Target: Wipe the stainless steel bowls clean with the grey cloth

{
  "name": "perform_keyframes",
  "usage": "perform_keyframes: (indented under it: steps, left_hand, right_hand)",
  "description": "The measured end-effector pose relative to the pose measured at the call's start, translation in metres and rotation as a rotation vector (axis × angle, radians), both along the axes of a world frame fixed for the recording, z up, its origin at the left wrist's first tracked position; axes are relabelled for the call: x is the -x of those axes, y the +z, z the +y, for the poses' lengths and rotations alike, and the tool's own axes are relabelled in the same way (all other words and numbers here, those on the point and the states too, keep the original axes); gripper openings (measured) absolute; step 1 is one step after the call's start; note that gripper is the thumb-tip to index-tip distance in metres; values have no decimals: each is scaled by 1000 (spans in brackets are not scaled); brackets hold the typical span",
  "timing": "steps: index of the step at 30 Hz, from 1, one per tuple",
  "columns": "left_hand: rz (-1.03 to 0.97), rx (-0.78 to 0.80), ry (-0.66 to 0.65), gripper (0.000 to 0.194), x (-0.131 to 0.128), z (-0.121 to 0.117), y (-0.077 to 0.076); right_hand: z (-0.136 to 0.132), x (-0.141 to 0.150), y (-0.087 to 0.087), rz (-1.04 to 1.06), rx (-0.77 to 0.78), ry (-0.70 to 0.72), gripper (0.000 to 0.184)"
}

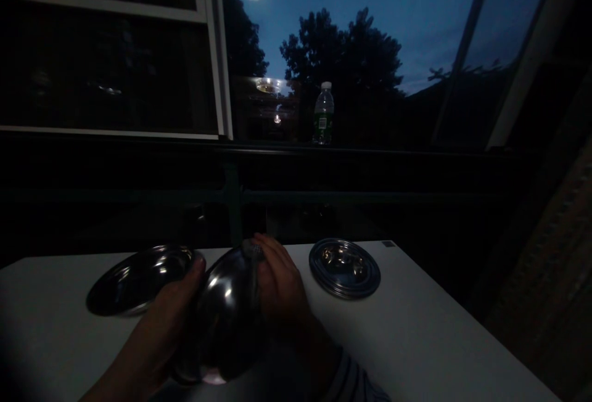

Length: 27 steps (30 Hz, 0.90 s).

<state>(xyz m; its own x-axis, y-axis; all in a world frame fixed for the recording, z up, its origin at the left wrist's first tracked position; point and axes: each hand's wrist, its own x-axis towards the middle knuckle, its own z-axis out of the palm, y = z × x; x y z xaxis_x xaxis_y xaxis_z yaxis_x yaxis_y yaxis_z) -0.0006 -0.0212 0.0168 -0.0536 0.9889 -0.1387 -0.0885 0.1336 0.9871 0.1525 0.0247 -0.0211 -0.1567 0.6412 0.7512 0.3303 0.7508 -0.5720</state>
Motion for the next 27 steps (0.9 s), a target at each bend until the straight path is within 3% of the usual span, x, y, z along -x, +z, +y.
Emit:
perform_keyframes:
  steps: [2,5,9,13,16,22,27]
  left_hand:
    - [-138,22,-11,45,4,1,3]
    - [-338,67,71,33,9,4,8]
    - [-489,130,200,22,15,9,16]
    - [-640,71,207,21,18,15,20]
    - [-698,22,243,16,19,19,20]
    - [-809,-3,285,23,12,20,18]
    - [-762,62,306,24,1,14,12]
  right_hand:
    - [5,-1,-2,149,142,41,38]
    - [7,2,-2,292,232,102,39]
    - [5,6,-3,381,233,88,40]
    - [-2,12,-12,360,180,24,43]
    - [-6,17,-22,207,25,-102,44]
    - [-16,31,-36,-236,-573,-332,48]
    - [-32,43,-28,-465,-736,-322,35]
